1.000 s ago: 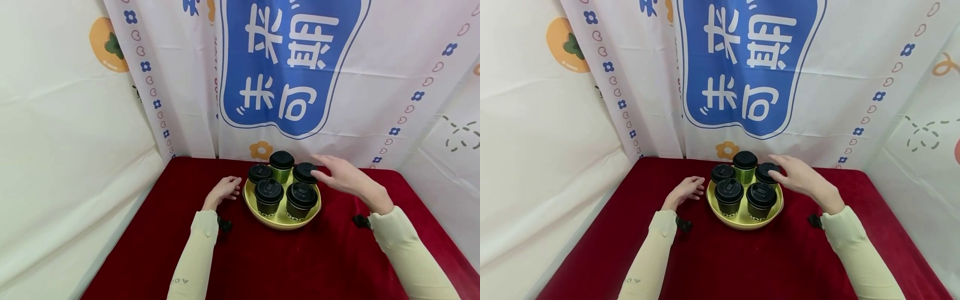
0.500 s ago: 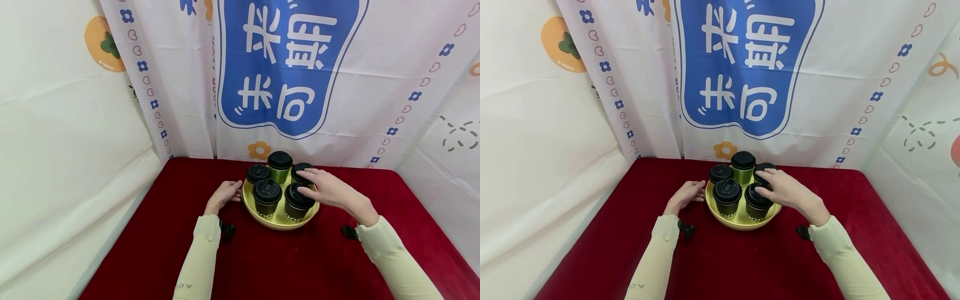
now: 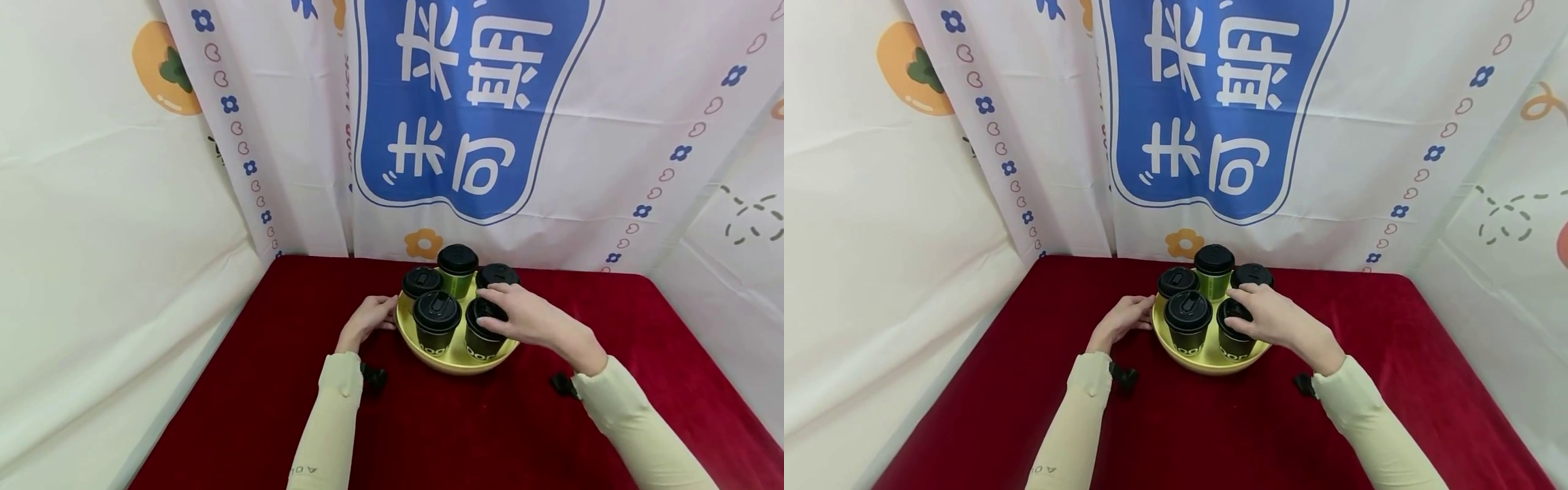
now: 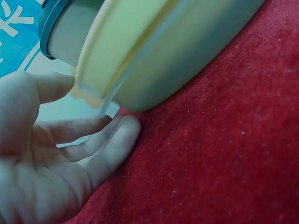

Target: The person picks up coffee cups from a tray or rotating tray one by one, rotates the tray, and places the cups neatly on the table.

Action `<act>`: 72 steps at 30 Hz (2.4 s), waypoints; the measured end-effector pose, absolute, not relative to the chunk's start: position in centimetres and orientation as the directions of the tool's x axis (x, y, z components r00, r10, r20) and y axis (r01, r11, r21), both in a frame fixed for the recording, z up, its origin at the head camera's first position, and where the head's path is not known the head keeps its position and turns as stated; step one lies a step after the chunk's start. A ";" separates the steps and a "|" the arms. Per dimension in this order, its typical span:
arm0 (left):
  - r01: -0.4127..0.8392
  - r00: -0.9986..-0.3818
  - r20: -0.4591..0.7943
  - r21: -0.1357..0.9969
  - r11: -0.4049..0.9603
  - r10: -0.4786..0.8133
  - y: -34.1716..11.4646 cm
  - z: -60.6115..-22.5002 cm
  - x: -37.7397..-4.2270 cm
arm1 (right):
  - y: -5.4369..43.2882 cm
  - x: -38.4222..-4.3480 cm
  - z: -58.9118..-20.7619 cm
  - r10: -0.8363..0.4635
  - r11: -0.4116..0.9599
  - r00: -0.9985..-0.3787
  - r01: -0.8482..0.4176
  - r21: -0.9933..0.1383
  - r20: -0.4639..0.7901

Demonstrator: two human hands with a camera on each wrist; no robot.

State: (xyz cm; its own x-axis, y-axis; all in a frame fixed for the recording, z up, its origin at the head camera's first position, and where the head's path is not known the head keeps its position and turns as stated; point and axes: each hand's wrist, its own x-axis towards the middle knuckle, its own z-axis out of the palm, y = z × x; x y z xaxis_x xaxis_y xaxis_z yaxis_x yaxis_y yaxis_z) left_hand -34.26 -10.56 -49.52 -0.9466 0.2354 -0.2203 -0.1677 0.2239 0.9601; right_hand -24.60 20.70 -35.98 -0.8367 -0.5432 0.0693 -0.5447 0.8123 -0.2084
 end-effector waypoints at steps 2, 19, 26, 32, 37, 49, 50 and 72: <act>-0.166 -0.948 -0.219 0.960 0.227 0.233 -10.5 -49.6 -34.2 | 20.6 -24.6 -36.3 -0.552 0.808 -0.831 -0.554 -0.200 0.072; -0.180 -0.948 -0.234 0.953 0.244 0.216 -10.3 -49.8 -34.5 | 20.2 -24.6 -36.9 -0.540 0.824 -0.839 -0.542 -0.166 0.059; -0.174 -0.947 -0.229 0.955 0.241 0.227 -10.4 -49.9 -34.3 | 20.1 -24.6 -36.9 -0.539 0.825 -0.839 -0.544 -0.153 0.080; -0.170 -0.947 -0.226 0.956 0.240 0.228 -10.4 -49.9 -34.2 | 20.0 -24.7 -37.0 -0.545 0.817 -0.832 -0.555 -0.156 0.105; -0.176 -0.944 -0.232 0.956 0.235 0.235 -10.4 -49.8 -34.2 | 20.3 -24.7 -37.1 -0.530 0.821 -0.840 -0.543 -0.176 0.120; -0.174 -0.944 -0.230 0.956 0.238 0.235 -10.5 -49.8 -34.3 | 21.2 -24.6 -36.1 -0.504 0.809 -0.852 -0.523 -0.269 0.142; -0.176 -0.944 -0.232 0.956 0.236 0.234 -10.5 -49.7 -34.3 | 21.4 -24.6 -36.0 -0.498 0.808 -0.856 -0.516 -0.285 0.138; -0.178 -0.949 -0.232 0.953 0.244 0.213 -10.4 -49.4 -33.9 | 27.2 -23.6 -33.4 -0.389 0.834 -0.909 -0.417 -0.361 0.152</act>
State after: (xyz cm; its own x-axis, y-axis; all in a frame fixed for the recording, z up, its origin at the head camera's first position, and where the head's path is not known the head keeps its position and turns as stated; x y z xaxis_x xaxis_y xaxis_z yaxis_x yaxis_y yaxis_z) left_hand -33.95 -10.42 -49.39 -0.9491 0.2132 -0.2318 -0.1780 0.2440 0.9533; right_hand -23.59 27.24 -33.43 -0.9087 -0.3888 0.1522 -0.4173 0.8340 -0.3609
